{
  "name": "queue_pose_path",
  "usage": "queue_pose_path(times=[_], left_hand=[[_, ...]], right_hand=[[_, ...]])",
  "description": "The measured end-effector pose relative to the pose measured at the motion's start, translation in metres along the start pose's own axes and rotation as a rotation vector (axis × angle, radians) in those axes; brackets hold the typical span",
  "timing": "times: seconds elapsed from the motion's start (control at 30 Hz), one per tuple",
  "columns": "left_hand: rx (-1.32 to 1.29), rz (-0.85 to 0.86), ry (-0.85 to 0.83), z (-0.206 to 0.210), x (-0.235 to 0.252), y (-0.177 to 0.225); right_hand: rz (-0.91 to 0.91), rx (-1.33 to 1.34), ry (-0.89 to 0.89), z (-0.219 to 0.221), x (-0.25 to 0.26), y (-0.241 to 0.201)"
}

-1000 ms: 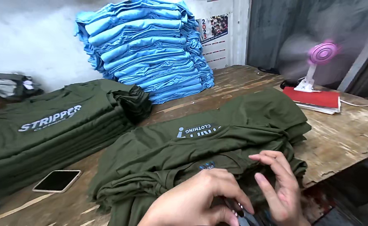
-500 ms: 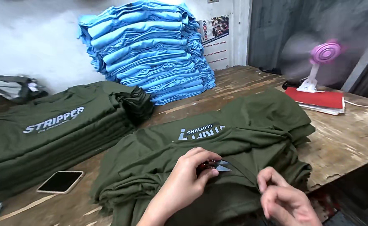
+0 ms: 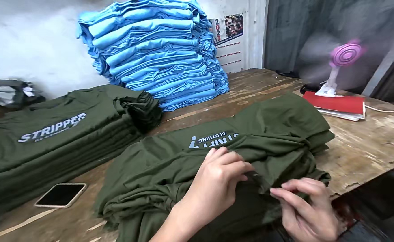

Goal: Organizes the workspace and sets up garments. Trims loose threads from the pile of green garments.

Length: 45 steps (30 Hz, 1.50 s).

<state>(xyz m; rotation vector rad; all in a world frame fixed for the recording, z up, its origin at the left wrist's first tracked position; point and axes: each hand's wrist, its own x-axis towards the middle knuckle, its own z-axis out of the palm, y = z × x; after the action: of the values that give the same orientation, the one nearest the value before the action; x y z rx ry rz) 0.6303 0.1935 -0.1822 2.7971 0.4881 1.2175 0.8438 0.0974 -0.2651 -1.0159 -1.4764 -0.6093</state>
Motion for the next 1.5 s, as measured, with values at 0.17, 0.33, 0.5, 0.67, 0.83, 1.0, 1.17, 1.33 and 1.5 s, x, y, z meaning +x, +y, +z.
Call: queue_pose_path(times=[0.17, 0.33, 0.5, 0.67, 0.83, 1.0, 1.17, 1.33, 1.5], left_hand=[[0.048, 0.114, -0.073, 0.009, 0.002, 0.019], [0.032, 0.024, -0.033, 0.017, 0.003, 0.016], [0.008, -0.278, 0.039, 0.019, -0.005, -0.004], [-0.051, -0.406, 0.014, 0.021, -0.010, -0.005], [-0.023, -0.392, -0.017, 0.016, -0.010, 0.000], [-0.098, -0.340, -0.070, 0.019, -0.001, 0.011], [-0.106, -0.294, -0.102, 0.026, 0.007, 0.014], [-0.166, -0.409, -0.335, 0.012, 0.021, 0.009], [-0.272, -0.264, -0.356, 0.009, 0.042, -0.007]], right_hand=[[-0.044, -0.062, 0.045, -0.005, -0.004, -0.006], [-0.087, 0.020, -0.179, -0.013, 0.000, -0.010], [0.187, 0.070, 0.002, -0.003, 0.033, -0.024], [0.206, 0.023, -0.492, 0.003, 0.048, -0.012], [0.294, 0.031, -0.376, 0.008, 0.040, -0.007], [0.464, 0.226, -0.136, 0.016, 0.030, -0.011], [0.400, 0.246, -0.097, 0.020, 0.026, -0.014], [0.206, -0.004, -0.026, 0.004, 0.014, -0.022], [0.362, -0.384, -0.102, 0.024, 0.024, -0.041]])
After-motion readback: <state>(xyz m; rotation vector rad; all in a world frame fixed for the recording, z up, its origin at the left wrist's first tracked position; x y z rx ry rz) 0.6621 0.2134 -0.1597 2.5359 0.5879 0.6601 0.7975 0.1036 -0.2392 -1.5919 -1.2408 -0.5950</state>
